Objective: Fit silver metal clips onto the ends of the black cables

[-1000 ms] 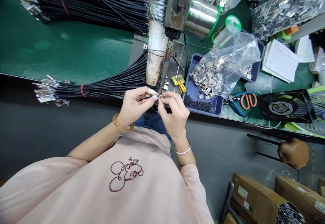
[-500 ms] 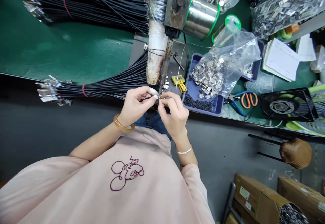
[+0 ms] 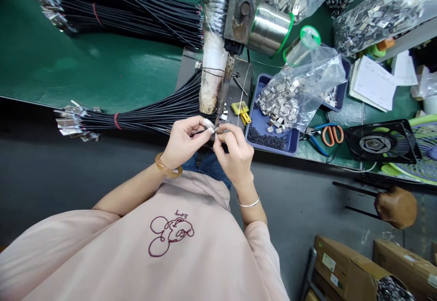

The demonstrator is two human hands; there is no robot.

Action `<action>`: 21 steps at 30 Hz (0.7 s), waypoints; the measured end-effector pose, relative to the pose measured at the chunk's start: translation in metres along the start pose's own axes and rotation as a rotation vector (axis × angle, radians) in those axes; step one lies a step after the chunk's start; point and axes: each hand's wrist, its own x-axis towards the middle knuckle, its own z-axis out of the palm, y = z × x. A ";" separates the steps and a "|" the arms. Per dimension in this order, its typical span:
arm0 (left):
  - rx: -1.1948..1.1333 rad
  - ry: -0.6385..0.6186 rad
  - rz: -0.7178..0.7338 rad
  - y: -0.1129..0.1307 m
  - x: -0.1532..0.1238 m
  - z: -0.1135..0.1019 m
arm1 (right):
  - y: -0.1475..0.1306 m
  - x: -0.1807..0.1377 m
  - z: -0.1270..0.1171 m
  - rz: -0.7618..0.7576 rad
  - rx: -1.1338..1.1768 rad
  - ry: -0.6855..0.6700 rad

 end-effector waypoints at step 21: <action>-0.036 -0.112 -0.025 0.004 -0.006 -0.010 | 0.003 -0.017 -0.007 -0.048 0.097 0.061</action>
